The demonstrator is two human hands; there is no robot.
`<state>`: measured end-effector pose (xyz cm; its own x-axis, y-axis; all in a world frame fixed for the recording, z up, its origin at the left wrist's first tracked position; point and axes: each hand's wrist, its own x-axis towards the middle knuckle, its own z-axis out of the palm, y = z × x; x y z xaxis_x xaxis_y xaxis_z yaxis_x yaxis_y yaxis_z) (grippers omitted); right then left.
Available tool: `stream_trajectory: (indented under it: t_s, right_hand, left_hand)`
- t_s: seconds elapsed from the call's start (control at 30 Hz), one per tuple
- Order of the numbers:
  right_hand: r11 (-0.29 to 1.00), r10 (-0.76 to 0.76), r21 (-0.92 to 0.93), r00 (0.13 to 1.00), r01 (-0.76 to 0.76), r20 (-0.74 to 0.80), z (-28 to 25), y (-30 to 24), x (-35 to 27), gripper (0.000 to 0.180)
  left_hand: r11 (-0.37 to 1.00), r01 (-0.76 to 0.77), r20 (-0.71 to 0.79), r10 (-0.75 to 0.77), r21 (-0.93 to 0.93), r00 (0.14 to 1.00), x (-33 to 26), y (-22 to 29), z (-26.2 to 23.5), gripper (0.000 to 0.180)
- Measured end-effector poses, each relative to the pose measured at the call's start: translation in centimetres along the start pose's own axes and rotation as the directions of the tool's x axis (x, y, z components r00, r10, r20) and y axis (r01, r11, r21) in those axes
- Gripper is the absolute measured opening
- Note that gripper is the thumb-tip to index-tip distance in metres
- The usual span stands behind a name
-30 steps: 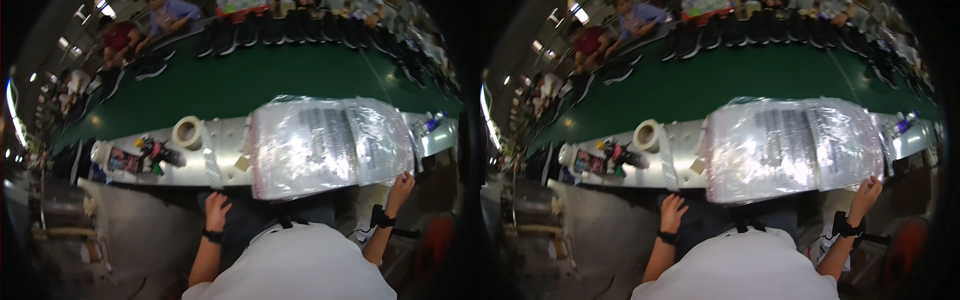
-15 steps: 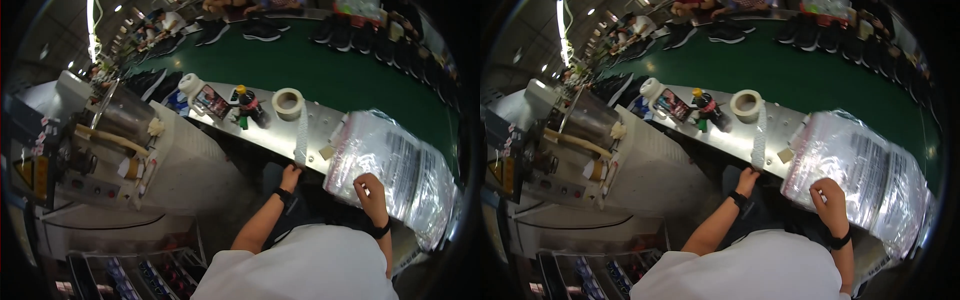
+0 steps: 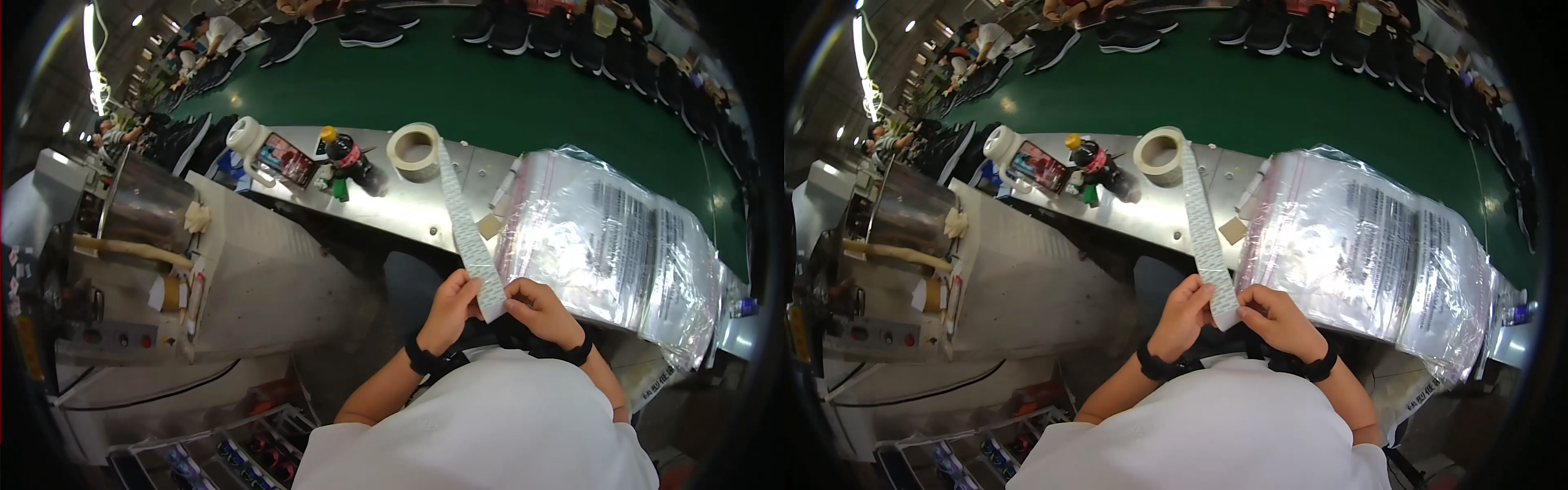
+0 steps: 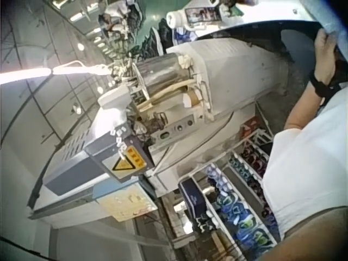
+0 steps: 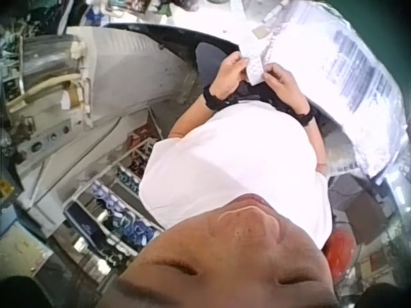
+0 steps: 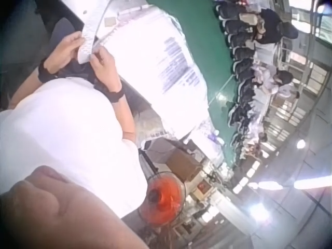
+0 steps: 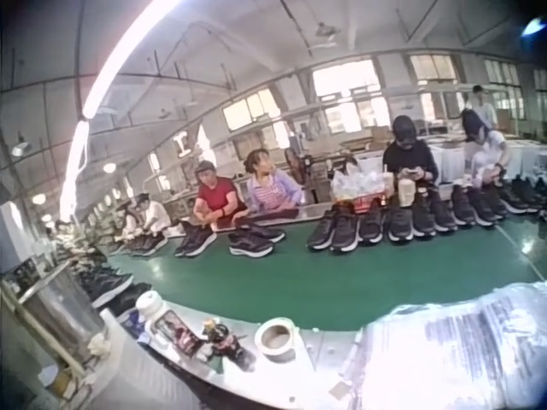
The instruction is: Applying labels or double-sided tape from a roll to plastic packaging bags at a workstation in a shoe factory.
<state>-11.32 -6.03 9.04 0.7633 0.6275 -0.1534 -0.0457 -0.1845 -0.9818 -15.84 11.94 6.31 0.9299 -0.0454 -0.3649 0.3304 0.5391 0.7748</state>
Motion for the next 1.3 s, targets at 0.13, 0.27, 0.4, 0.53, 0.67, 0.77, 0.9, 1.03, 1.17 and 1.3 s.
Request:
stream_trajectory:
  t_s: [0.13, 0.27, 0.4, 0.53, 0.67, 0.77, 0.9, 1.03, 1.17, 1.3]
  right_hand:
    - [0.998, 0.041, 0.055, 0.999, -0.043, 0.033, 0.1, 0.2, -0.3, 0.007]
    - [0.998, 0.062, -0.025, 0.995, -0.064, -0.073, 0.3, 0.5, -0.5, 0.007]
    - [0.980, -0.145, -0.158, 0.979, 0.122, -0.142, 0.7, 0.1, 0.7, 0.007]
    - [0.895, -0.322, -0.370, 0.935, 0.250, -0.148, 1.4, -0.8, 1.9, 0.006]
    - [0.957, -0.198, -0.255, 0.952, 0.137, -0.232, 1.3, -0.1, 1.5, 0.007]
    - [0.966, -0.109, -0.255, 0.954, 0.036, -0.278, 0.2, 0.7, -0.1, 0.007]
    - [0.861, -0.129, -0.503, 0.989, 0.072, -0.079, -2.0, 0.6, -2.9, 0.008]
    - [0.923, -0.143, -0.374, 0.823, -0.090, -0.550, -3.9, -1.5, -1.2, 0.006]
    - [0.597, -0.410, -0.765, 0.729, -0.241, -0.549, -6.3, 3.0, 2.1, 0.023]
    - [0.457, -0.465, -0.824, 0.699, -0.335, -0.543, -4.8, 3.9, 2.1, 0.025]
  left_hand:
    - [0.995, 0.028, -0.002, -0.029, -0.099, 1.000, -0.5, -0.1, 0.2, 0.013]
    - [0.561, -0.419, -0.089, 0.666, 0.713, 0.740, -0.3, -1.2, 1.6, 0.033]
    - [0.593, -0.405, 0.154, 0.427, 0.696, 0.891, -1.3, -0.5, 1.7, 0.009]
    - [0.896, -0.274, -0.019, 0.299, 0.350, 0.954, -0.1, -1.3, 1.1, 0.014]
    - [0.969, -0.155, -0.036, 0.165, 0.192, 0.986, 0.5, 0.0, 1.0, 0.015]
    - [0.918, -0.254, -0.083, 0.291, 0.304, 0.953, 1.5, 0.3, 0.5, 0.015]
    - [0.834, -0.385, 0.029, 0.407, 0.396, 0.913, 3.2, 0.8, 1.3, 0.013]
    - [0.107, -0.803, 0.653, 0.524, 0.586, 0.546, 5.7, 0.4, 3.6, 0.027]
    - [0.032, -0.703, 0.687, 0.184, 0.711, 0.703, 5.8, -2.1, 4.0, 0.036]
    - [0.009, -0.666, 0.658, 0.138, 0.746, 0.740, 5.5, -2.3, 3.7, 0.034]
